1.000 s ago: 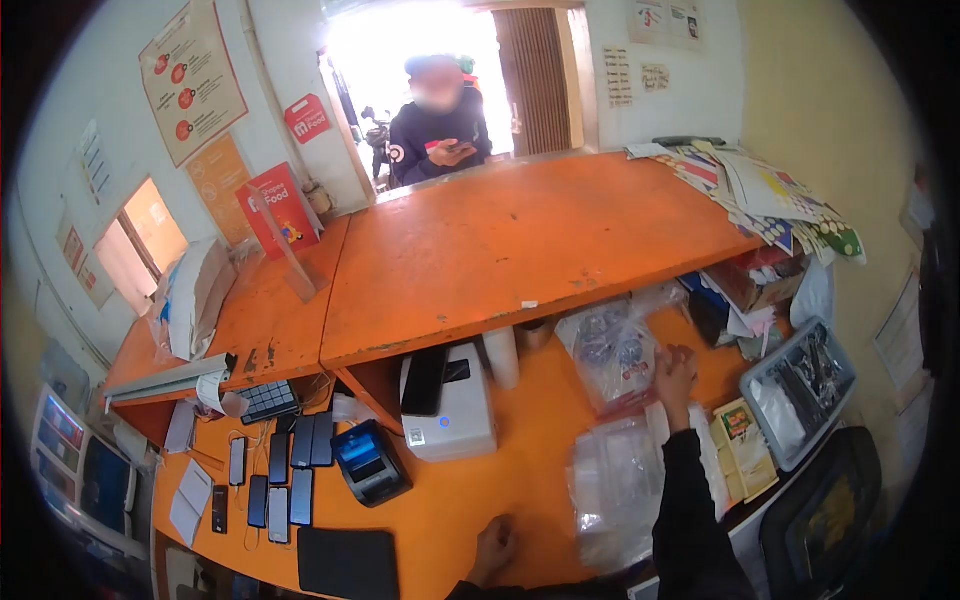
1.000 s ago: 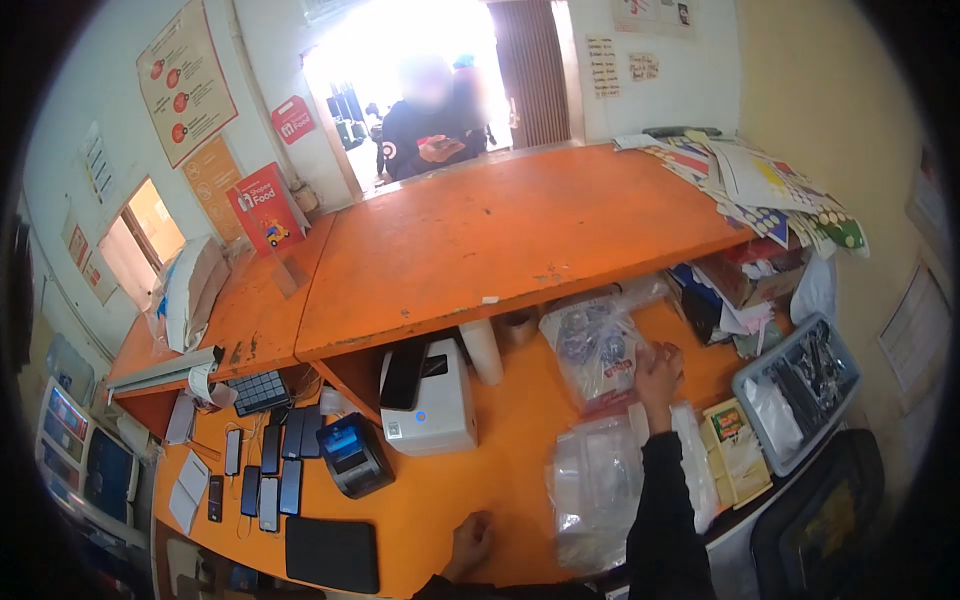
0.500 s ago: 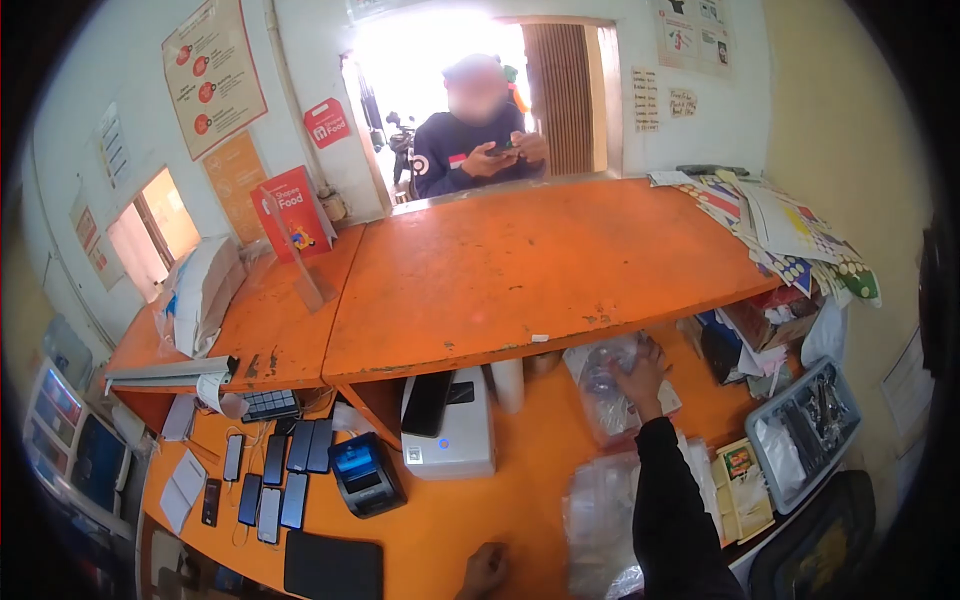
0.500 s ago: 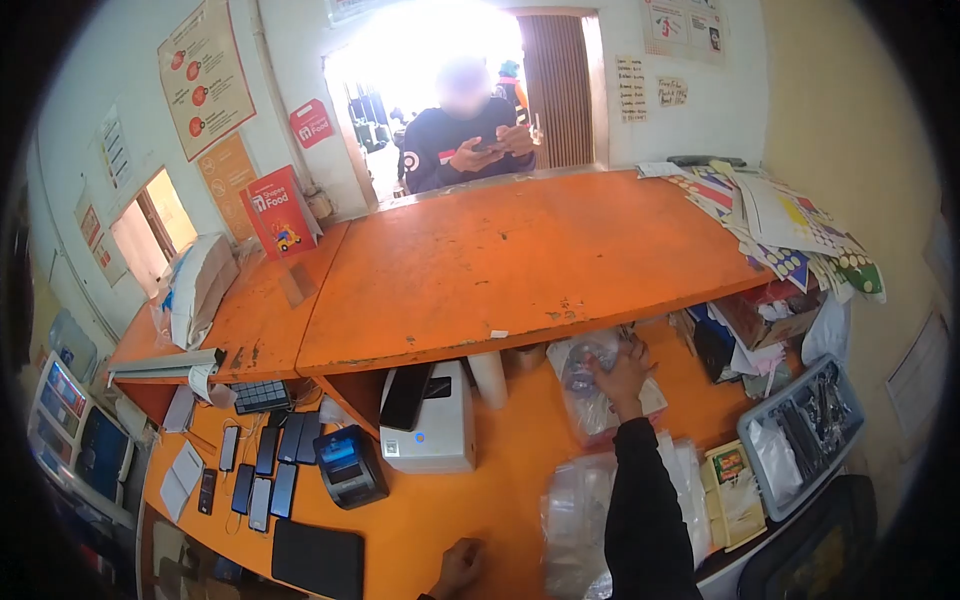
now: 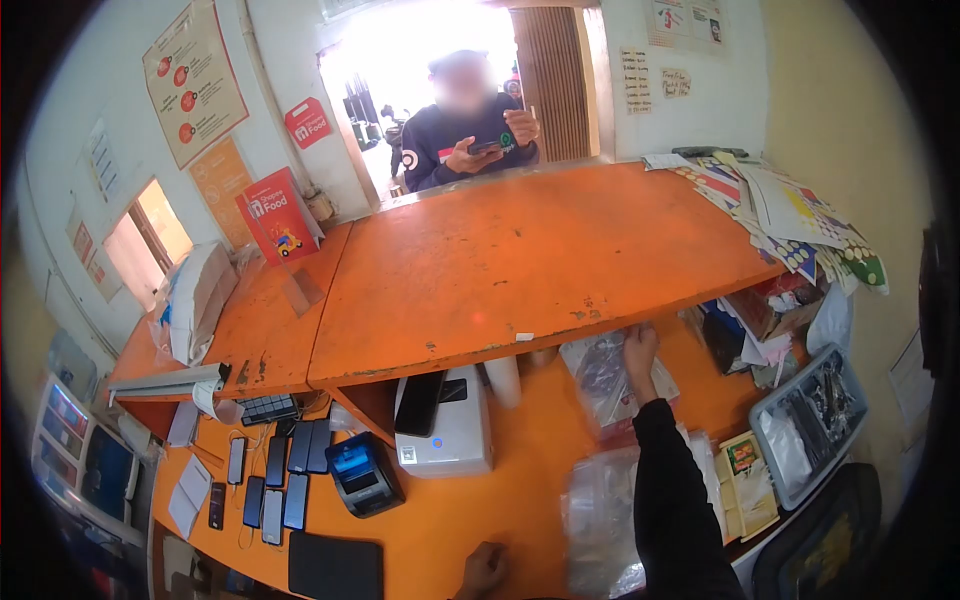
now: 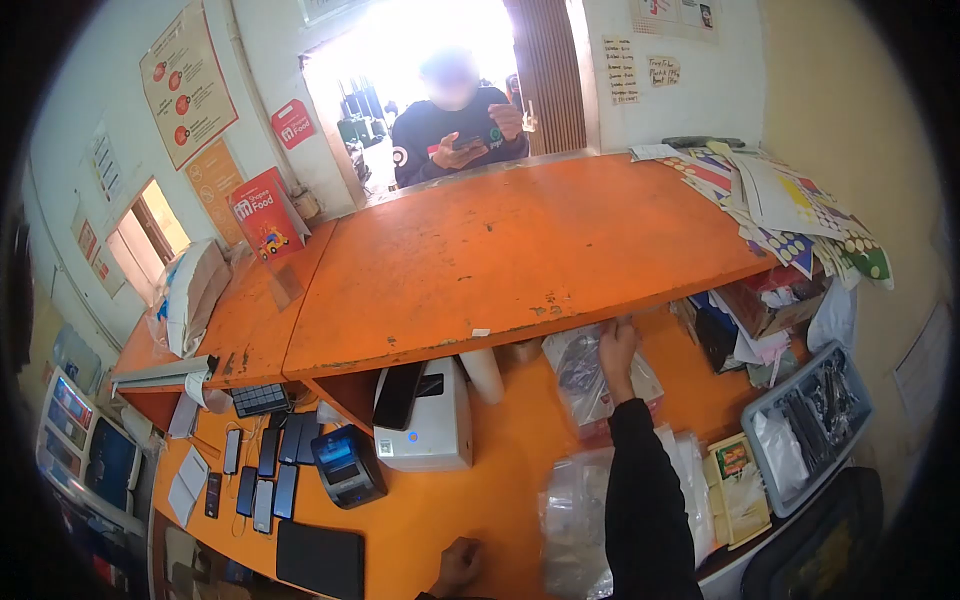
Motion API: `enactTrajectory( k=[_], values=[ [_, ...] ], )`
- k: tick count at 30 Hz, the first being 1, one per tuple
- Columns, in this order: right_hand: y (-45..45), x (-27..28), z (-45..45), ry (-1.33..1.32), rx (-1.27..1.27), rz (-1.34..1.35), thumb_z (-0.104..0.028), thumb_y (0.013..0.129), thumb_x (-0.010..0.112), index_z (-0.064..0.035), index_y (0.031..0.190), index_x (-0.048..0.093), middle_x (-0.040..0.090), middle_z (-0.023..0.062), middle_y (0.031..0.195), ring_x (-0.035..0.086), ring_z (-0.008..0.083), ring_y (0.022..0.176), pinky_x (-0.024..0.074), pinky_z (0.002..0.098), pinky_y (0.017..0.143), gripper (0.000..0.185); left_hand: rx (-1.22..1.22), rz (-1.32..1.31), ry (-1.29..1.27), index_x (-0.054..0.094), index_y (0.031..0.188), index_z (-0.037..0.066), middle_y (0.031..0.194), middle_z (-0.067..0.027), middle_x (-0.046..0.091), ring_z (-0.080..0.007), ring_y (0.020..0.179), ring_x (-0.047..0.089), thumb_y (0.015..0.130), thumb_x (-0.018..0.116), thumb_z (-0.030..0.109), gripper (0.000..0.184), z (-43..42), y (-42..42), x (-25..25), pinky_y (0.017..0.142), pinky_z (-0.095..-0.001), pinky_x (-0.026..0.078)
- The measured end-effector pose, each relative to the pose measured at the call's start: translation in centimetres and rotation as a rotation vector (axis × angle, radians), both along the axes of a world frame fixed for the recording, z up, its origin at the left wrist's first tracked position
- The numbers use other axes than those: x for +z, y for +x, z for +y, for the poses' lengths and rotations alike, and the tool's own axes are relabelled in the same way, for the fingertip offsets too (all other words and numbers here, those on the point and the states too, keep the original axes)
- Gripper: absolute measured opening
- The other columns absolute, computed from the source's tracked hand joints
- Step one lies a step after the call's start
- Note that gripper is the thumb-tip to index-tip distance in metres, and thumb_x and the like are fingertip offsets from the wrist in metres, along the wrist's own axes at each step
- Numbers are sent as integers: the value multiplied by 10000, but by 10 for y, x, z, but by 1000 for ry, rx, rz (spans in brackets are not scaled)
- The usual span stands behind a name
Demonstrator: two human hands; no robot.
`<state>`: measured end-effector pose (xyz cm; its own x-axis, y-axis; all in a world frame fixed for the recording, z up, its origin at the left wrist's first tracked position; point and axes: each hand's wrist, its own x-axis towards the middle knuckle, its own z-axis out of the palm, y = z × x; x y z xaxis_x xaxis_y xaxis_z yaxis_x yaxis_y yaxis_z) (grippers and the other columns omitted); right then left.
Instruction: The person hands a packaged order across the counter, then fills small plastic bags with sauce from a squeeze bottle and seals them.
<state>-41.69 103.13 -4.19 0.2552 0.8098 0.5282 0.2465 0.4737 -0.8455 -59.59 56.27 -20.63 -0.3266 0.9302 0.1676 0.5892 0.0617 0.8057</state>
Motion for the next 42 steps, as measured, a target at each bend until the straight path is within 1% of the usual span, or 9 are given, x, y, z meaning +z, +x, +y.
enactTrajectory(
  k=[4, 7, 11, 14, 17, 29, 35, 38, 42],
  values=[
    [-15, -16, -8, 69, 58, 149, -63, 948, 462, 45, 792, 551, 566, 103, 677, 539, 208, 643, 430, 362, 633, 209, 3, -86, 128, 612, 1072, 42, 835, -95, 628, -170, 663, 592, 893, 592, 73, 183, -1, 10, -3, 584, -300, 486],
    [-30, -14, -36, 30, 126, 307, -85, 947, 483, 40, 729, 517, 525, 86, 656, 499, 187, 626, 412, 354, 615, 254, 3, -60, -37, 614, 1098, 17, 914, -147, 631, -257, 726, 622, 893, 673, 122, 238, -4, 7, -3, 648, -372, 515],
    [-33, 7, -78, -38, 95, 423, -128, 952, 499, 17, 648, 462, 490, 61, 641, 482, 173, 630, 401, 346, 605, 339, 33, -3, -69, 661, 1013, 65, 860, -106, 678, -225, 649, 664, 853, 670, 134, 175, -2, 2, 6, 606, -336, 544],
    [-12, -29, -68, 43, 196, 533, -153, 956, 497, -30, 627, 423, 462, 41, 642, 480, 170, 646, 409, 337, 623, 359, 24, 16, -35, 660, 1012, 69, 845, -108, 666, -233, 641, 656, 861, 672, 152, 173, -3, -1, -8, 604, -345, 542],
    [4, -26, -78, -35, 345, 728, -168, 959, 497, -74, 636, 405, 445, 33, 651, 471, 173, 653, 414, 330, 652, 349, 32, -11, -6, 657, 1012, 71, 806, -104, 636, -248, 622, 637, 865, 677, 162, 174, -2, 3, 4, 587, -357, 532],
    [31, -37, -113, -62, 478, 631, -185, 907, 531, -64, 762, 475, 438, 13, 731, 470, 151, 712, 409, 318, 686, 196, 21, -77, -121, 654, 1000, 51, 803, -119, 636, -237, 629, 647, 892, 663, 140, 140, 3, 3, 18, 580, -335, 525],
    [11, -21, -111, -19, 308, 220, -79, 901, 606, -93, 761, 447, 425, -26, 741, 429, 94, 715, 396, 276, 649, 212, 20, -56, -98, 654, 982, 51, 813, -121, 640, -235, 640, 659, 894, 670, 143, 128, 4, 5, 21, 580, -334, 532],
    [-6, -7, -100, -7, 308, 433, -128, 916, 662, -117, 876, 490, 405, -35, 717, 410, 75, 654, 341, 233, 578, 177, 26, -54, -117, 654, 973, 54, 821, -116, 642, -229, 632, 657, 892, 668, 135, 116, 3, 4, 14, 572, -329, 532],
    [-36, 20, -103, -48, 416, 817, -140, 932, 644, -118, 825, 499, 363, -49, 649, 335, 74, 533, 293, 240, 506, 181, 38, -31, -115, 653, 963, 60, 817, -110, 637, -223, 613, 647, 882, 669, 120, 102, 1, 6, 14, 556, -332, 526]
  ],
)
